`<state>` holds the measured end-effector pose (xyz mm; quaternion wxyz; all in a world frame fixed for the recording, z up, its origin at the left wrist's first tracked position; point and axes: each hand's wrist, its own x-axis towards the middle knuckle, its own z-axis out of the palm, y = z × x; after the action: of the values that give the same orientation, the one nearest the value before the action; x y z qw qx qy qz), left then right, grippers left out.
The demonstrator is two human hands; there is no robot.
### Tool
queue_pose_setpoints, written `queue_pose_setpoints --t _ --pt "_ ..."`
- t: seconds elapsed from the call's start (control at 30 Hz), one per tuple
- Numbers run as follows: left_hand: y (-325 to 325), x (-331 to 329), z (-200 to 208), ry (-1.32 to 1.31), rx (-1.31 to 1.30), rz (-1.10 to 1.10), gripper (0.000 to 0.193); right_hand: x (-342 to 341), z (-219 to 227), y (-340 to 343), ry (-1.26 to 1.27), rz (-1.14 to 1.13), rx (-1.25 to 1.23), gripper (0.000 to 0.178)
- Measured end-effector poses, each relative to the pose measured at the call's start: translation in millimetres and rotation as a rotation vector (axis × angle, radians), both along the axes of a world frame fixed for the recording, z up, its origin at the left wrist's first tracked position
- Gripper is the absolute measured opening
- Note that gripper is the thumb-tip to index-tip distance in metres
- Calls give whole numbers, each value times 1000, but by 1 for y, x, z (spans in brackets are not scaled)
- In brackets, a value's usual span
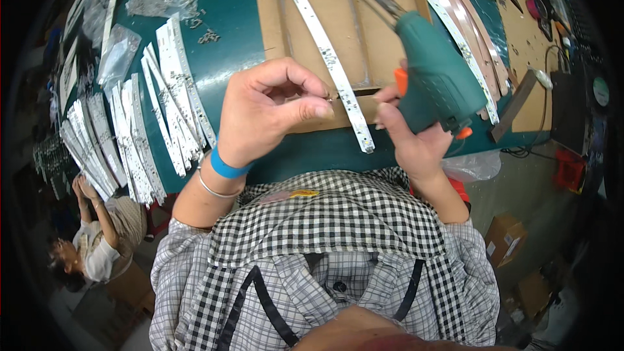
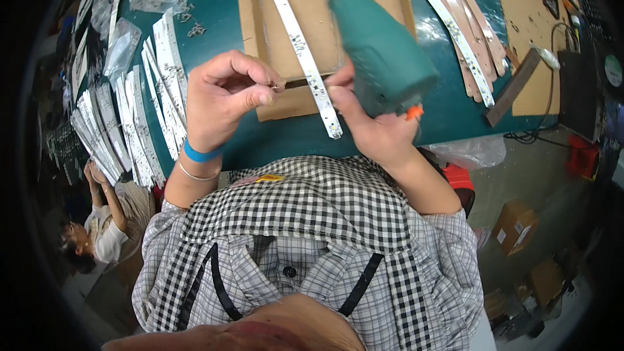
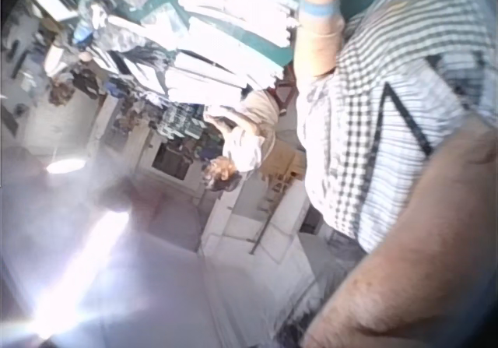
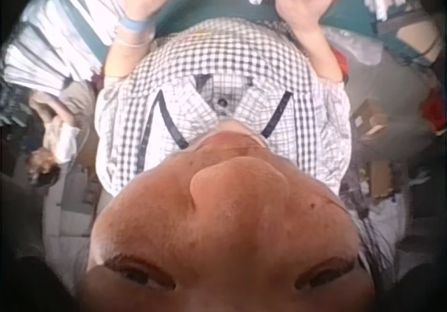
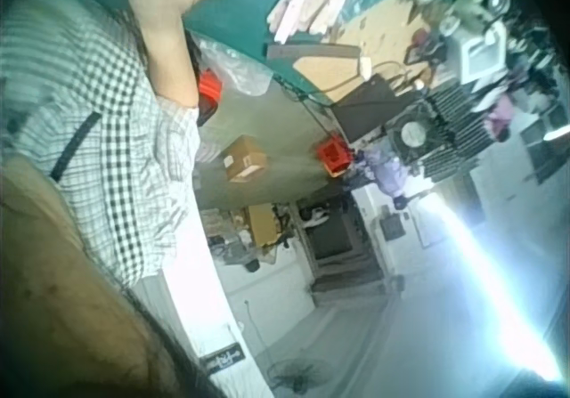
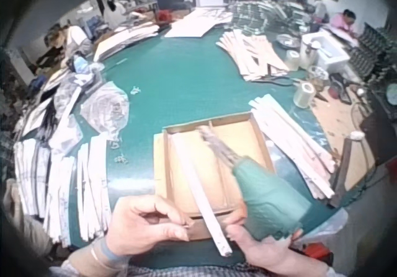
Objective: The person solders components onto LED strips by placing each strip on a cardboard fixture, attaching small parts to it with a handheld soldering tool, and returning the completed strips to a pile on the table.
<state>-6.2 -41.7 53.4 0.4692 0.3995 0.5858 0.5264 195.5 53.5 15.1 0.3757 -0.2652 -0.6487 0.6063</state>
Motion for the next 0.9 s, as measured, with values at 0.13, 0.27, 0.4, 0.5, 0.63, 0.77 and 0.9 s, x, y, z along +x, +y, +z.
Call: queue_pose_setpoints --t 0.13,0.27,0.4,0.5,0.63,0.77,0.9 --pt "6 19 -6 -235 118 39 22 -13 5 -3 132 50 -172 55" --pt "9 25 -10 -257 140 38 22 -12 0 0 153 153 -69 55" --pt "12 28 -17 -303 71 33 22 -9 -1 0 139 129 -51 53" --pt "9 30 -24 -398 30 93 21 -12 0 -2 152 99 -116 32" --pt "4 27 -32 -352 14 80 17 -17 2 -4 269 47 -292 14" --pt "6 27 -28 -284 46 86 17 -17 -4 -1 236 29 -242 16" --pt "7 23 -30 -246 122 31 15 -11 -1 8 126 139 -305 14"
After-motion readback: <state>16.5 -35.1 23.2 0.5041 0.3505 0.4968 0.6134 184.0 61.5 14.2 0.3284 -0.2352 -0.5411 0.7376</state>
